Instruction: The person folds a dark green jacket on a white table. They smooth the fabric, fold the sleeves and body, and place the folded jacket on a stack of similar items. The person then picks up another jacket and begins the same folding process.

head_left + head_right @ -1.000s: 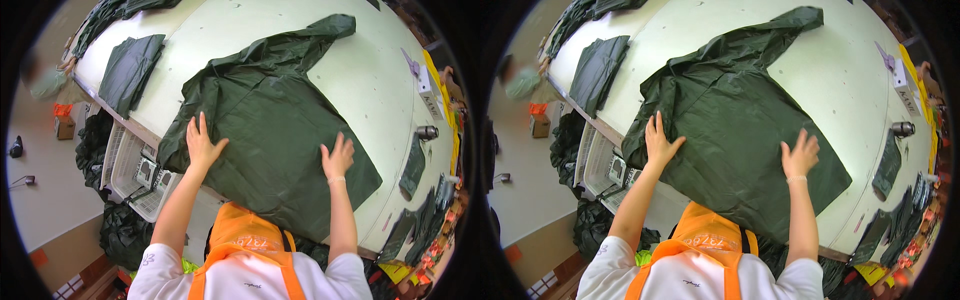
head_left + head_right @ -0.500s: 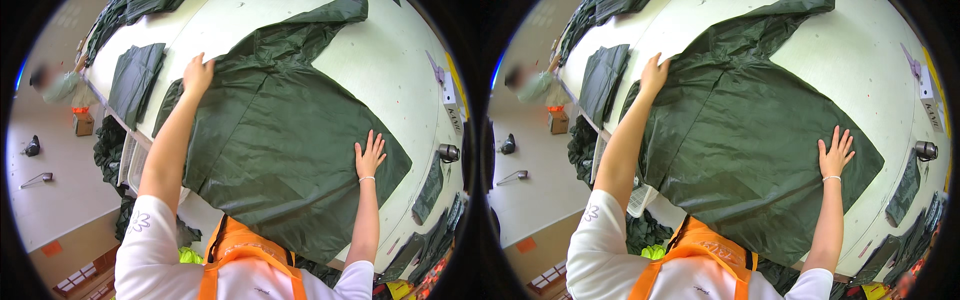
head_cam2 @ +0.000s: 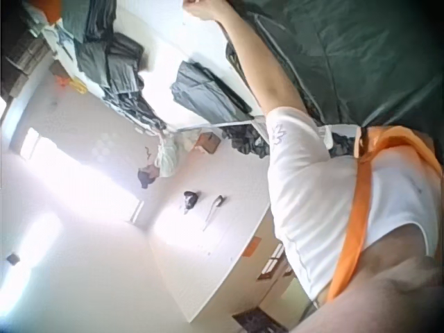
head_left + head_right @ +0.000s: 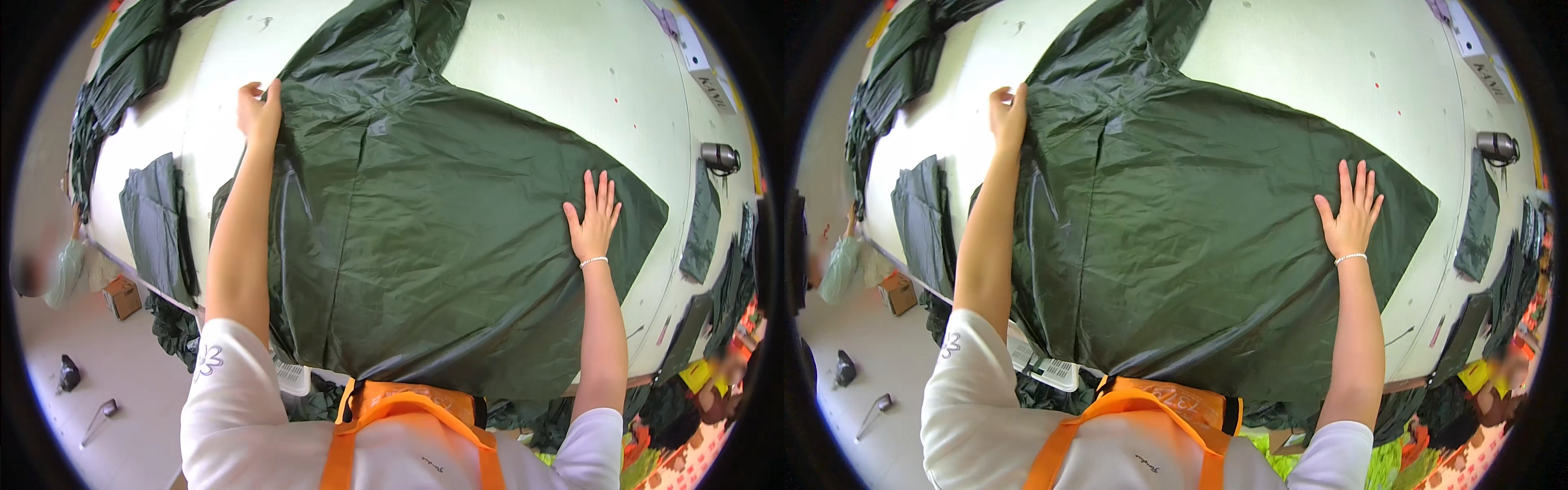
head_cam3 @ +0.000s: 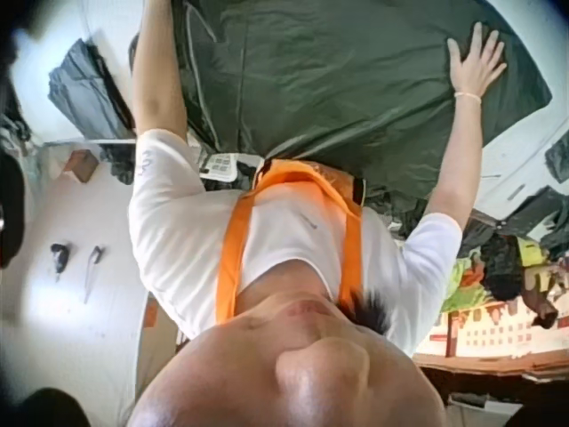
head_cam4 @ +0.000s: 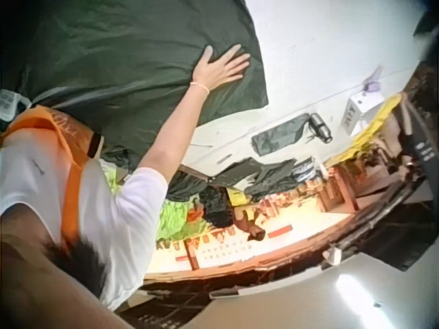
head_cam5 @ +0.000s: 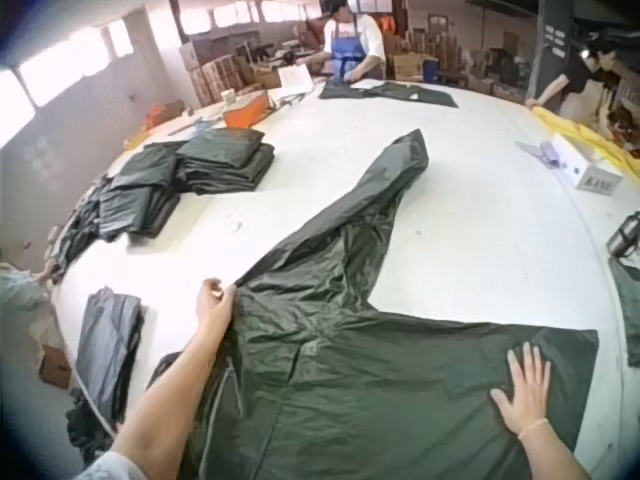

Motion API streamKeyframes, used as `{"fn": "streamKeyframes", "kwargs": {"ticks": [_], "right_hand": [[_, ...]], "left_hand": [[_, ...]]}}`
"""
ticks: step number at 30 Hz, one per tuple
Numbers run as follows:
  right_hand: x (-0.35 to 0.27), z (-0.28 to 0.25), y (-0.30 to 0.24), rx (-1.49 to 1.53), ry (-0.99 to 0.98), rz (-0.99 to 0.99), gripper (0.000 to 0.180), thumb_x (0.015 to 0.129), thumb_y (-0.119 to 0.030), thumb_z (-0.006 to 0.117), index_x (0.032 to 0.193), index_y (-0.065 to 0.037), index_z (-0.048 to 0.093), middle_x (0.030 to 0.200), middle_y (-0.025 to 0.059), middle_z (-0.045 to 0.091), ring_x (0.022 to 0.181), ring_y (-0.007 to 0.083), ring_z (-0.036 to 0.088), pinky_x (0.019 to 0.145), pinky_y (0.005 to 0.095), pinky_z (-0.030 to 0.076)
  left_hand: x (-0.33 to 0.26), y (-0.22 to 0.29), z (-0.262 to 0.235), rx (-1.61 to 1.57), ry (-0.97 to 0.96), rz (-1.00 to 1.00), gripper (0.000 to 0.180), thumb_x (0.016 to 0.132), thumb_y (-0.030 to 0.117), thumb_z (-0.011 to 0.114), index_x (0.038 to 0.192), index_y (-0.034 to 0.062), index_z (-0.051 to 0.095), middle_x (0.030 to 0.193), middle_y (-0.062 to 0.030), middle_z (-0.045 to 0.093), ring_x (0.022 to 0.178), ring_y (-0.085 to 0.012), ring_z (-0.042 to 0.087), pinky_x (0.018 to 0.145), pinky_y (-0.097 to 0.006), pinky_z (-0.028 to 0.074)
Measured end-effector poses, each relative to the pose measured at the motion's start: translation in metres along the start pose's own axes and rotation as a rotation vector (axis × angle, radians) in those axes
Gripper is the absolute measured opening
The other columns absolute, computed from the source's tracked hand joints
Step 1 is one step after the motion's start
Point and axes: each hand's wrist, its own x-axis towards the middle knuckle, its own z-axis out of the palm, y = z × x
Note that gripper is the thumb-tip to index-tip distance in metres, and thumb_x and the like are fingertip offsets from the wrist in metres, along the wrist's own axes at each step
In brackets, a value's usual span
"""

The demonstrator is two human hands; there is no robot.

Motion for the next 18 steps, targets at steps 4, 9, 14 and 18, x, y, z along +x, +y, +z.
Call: {"fn": "streamKeyframes", "kwargs": {"ticks": [4,9,14,18], "right_hand": [[-0.003,0.001,0.002,0.002,-0.015,0.024,0.068,0.085,-0.048,0.057,0.144,-0.025,0.032,0.153,0.0058,0.02,0.141,0.0307,0.016,0.111,0.0554,0.01],[0.001,0.006,0.001,0.007,-0.016,0.009,0.069,0.085,-0.049,0.056,0.144,-0.025,0.031,0.153,0.0066,0.02,0.141,0.0315,0.016,0.111,0.0559,0.01],[0.037,0.025,0.016,-0.012,0.039,-0.019,0.066,0.088,-0.056,0.046,0.146,-0.03,0.027,0.153,0.0066,0.021,0.141,0.0309,0.016,0.11,0.058,0.009],[0.115,0.013,-0.023,-0.339,-0.067,0.253,0.063,0.09,-0.057,0.039,0.145,-0.031,0.025,0.153,0.0047,0.021,0.14,0.0323,0.017,0.106,0.0649,0.011]], "left_hand": [[-0.114,0.012,-0.074,0.366,-0.139,0.533,0.058,0.085,0.037,0.061,0.132,0.0062,0.045,0.135,-0.0158,0.045,0.127,-0.0355,0.038,0.106,-0.047,0.024],[-0.182,-0.067,-0.119,0.538,-0.37,0.426,0.066,0.087,0.043,0.055,0.143,0.015,0.036,0.152,-0.0118,0.023,0.14,-0.0369,0.018,0.11,-0.054,0.01],[-0.142,-0.069,-0.08,0.42,-0.264,0.528,0.066,0.086,0.049,0.053,0.142,0.0179,0.037,0.15,-0.0092,0.028,0.136,-0.0356,0.026,0.109,-0.052,0.018],[-0.084,-0.065,-0.04,0.473,-0.128,0.595,0.066,0.088,0.055,0.047,0.142,0.0184,0.036,0.149,-0.008,0.03,0.138,-0.0323,0.025,0.11,-0.052,0.018]]}}
